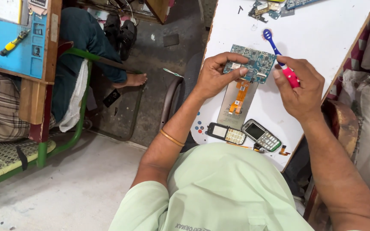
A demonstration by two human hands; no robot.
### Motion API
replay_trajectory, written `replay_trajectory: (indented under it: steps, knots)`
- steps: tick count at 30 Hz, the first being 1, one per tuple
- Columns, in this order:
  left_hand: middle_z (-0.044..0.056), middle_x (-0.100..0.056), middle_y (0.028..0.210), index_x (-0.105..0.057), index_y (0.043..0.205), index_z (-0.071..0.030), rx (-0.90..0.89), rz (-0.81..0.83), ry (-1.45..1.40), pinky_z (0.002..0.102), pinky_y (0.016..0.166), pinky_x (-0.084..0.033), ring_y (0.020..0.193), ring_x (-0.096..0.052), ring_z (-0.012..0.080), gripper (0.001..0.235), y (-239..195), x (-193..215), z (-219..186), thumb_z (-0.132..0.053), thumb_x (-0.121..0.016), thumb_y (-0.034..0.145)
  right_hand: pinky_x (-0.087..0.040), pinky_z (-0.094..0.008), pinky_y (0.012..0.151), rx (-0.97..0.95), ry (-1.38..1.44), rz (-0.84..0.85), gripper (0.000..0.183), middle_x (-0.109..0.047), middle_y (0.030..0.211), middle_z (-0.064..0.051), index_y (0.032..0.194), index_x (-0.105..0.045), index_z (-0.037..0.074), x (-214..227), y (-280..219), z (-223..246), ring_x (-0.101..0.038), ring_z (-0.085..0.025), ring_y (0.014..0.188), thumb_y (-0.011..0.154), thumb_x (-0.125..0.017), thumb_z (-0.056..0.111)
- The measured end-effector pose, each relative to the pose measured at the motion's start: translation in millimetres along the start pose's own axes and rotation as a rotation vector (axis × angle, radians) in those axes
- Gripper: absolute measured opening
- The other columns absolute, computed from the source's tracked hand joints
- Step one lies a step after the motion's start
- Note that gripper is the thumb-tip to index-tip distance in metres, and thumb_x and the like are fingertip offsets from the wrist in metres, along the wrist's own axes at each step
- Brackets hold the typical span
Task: The person holds a mobile phone motherboard and uses a toothbrush to scrub its surface. They rotate the board to access different areas and continue brushing the components and connectors.
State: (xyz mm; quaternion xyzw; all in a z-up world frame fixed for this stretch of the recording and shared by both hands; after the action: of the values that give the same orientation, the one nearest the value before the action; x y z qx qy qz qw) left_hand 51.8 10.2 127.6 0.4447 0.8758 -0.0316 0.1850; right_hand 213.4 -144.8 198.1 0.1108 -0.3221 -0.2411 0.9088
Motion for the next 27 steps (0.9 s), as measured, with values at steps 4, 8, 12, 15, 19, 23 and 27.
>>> replay_trajectory:
  steps: [4, 8, 12, 15, 19, 23, 27]
  knots:
    - [0.010, -0.072, 0.113, -0.070, 0.117, 0.000, -0.029, 0.028, 0.005, 0.030, 0.087, -0.066, 0.102, -0.071, 0.0139, 0.023, -0.7, 1.0, -0.8, -0.005, -0.076, 0.096, -0.051, -0.023, 0.082, -0.076, 0.251, -0.018, 0.028, -0.068, 0.109, -0.007, 0.129, -0.065, 0.001, -6.3, 0.3, -9.4, -0.063, -0.008, 0.091, 0.109, -0.072, 0.019]
    - [0.009, -0.074, 0.109, -0.071, 0.115, 0.000, -0.038, -0.005, 0.117, 0.026, 0.087, -0.060, 0.099, -0.069, 0.0123, 0.022, -2.6, -0.9, -1.7, -0.007, -0.077, 0.095, -0.048, -0.019, 0.060, -0.351, 0.583, -0.040, 0.027, -0.065, 0.095, 0.002, 0.117, -0.064, 0.003, -22.4, -7.0, -34.0, -0.057, -0.003, 0.071, 0.102, -0.068, 0.025]
    - [0.008, -0.074, 0.106, -0.072, 0.112, -0.001, -0.045, -0.006, 0.137, 0.025, 0.086, -0.058, 0.097, -0.067, 0.0107, 0.019, -4.0, -5.6, 1.4, -0.007, -0.078, 0.095, -0.044, -0.020, 0.057, -0.364, 0.592, 0.047, 0.024, -0.058, 0.074, 0.001, 0.100, -0.066, 0.001, -29.9, -14.5, -43.3, -0.053, -0.005, 0.064, 0.107, -0.065, 0.024]
    - [0.008, -0.073, 0.107, -0.073, 0.114, 0.000, -0.082, 0.002, 0.172, 0.025, 0.086, -0.056, 0.097, -0.066, 0.0112, 0.020, -4.7, -10.9, -0.7, -0.005, -0.079, 0.095, -0.042, -0.020, 0.054, -0.421, 0.682, 0.039, 0.021, -0.057, 0.071, 0.002, 0.096, -0.065, 0.002, -30.1, -14.5, -44.8, -0.051, -0.005, 0.061, 0.105, -0.065, 0.021]
    - [0.007, -0.072, 0.108, -0.071, 0.118, -0.002, -0.009, 0.038, 0.110, 0.024, 0.081, -0.059, 0.096, -0.067, 0.0108, 0.026, -6.8, -15.7, -3.9, -0.003, -0.077, 0.092, -0.039, -0.020, 0.050, -0.474, 0.754, -0.004, 0.019, -0.055, 0.069, 0.003, 0.093, -0.064, 0.004, -29.6, -12.9, -43.4, -0.050, -0.005, 0.057, 0.103, -0.065, 0.019]
    - [0.008, -0.069, 0.111, -0.069, 0.120, 0.000, -0.133, 0.019, 0.144, 0.026, 0.089, -0.061, 0.103, -0.068, 0.0126, 0.026, -5.6, -19.9, -11.3, -0.001, -0.076, 0.094, -0.038, -0.019, 0.050, -0.467, 0.753, 0.015, 0.021, -0.053, 0.067, 0.003, 0.089, -0.062, 0.004, -30.4, -10.7, -43.9, -0.049, -0.004, 0.057, 0.104, -0.066, 0.019]
    - [0.010, -0.068, 0.111, -0.069, 0.118, 0.001, -0.102, -0.011, 0.126, 0.028, 0.084, -0.066, 0.099, -0.070, 0.0140, 0.023, -4.4, -19.1, -10.7, -0.001, -0.073, 0.095, -0.038, -0.020, 0.048, -0.484, 0.759, 0.033, 0.025, -0.052, 0.066, 0.004, 0.085, -0.060, 0.006, -32.1, -9.9, -44.5, -0.049, -0.004, 0.056, 0.104, -0.065, 0.020]
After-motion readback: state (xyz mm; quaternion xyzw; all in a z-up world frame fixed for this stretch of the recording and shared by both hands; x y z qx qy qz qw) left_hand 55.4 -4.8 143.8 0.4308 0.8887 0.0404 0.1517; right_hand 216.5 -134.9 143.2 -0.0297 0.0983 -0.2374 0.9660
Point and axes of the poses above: each hand's wrist, its own y-axis towards the middle knuckle, its own x-axis out of the back of the hand, z = x × y, the point moved 4 cm from there along y, towards the middle knuckle
